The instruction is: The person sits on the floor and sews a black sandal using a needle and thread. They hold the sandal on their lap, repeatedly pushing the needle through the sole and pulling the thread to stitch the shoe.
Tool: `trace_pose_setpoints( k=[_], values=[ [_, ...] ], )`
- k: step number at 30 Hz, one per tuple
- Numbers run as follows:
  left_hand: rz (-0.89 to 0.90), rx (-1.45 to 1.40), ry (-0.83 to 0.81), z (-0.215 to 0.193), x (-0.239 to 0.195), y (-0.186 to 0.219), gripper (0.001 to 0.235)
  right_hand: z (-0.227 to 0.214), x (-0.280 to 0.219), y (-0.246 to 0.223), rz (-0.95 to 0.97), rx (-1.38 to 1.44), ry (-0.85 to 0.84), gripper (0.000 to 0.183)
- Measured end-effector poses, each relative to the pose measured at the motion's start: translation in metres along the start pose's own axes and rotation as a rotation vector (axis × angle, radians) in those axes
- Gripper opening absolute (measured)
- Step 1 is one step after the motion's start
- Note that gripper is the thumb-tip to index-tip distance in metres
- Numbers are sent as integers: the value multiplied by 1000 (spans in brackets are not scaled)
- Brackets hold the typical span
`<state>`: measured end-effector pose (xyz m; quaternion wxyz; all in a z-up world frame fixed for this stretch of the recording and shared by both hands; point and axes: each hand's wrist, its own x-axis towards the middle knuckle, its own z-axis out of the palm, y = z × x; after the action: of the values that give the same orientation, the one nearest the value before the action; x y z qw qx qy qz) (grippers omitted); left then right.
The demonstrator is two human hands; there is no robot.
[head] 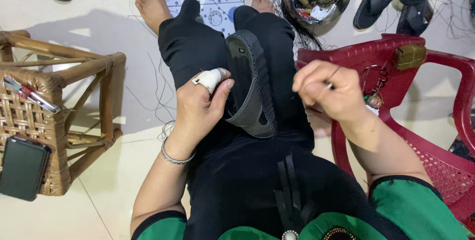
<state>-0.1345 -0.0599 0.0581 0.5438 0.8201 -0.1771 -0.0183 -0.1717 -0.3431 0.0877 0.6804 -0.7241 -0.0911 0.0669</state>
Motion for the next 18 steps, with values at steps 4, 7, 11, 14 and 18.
trace_pose_setpoints(
  k=[4, 7, 11, 14, 18],
  values=[
    [-2, 5, 10, -3, -2, 2, 13, 7, -3, 2, -34, 23, 12, 25],
    [2, 8, 11, -3, -3, 2, 12, 16, 1, -10, -47, -67, -29, 17],
    [-3, 7, 4, -4, -3, 5, 12, 7, 1, -6, 22, 92, 43, 21],
    [13, 36, 2, -5, -4, 3, 12, 16, 0, -4, -88, -149, -9, 36],
    [30, 33, 3, -5, -4, -1, 13, 24, 10, -22, -224, -233, -137, 10]
  ],
)
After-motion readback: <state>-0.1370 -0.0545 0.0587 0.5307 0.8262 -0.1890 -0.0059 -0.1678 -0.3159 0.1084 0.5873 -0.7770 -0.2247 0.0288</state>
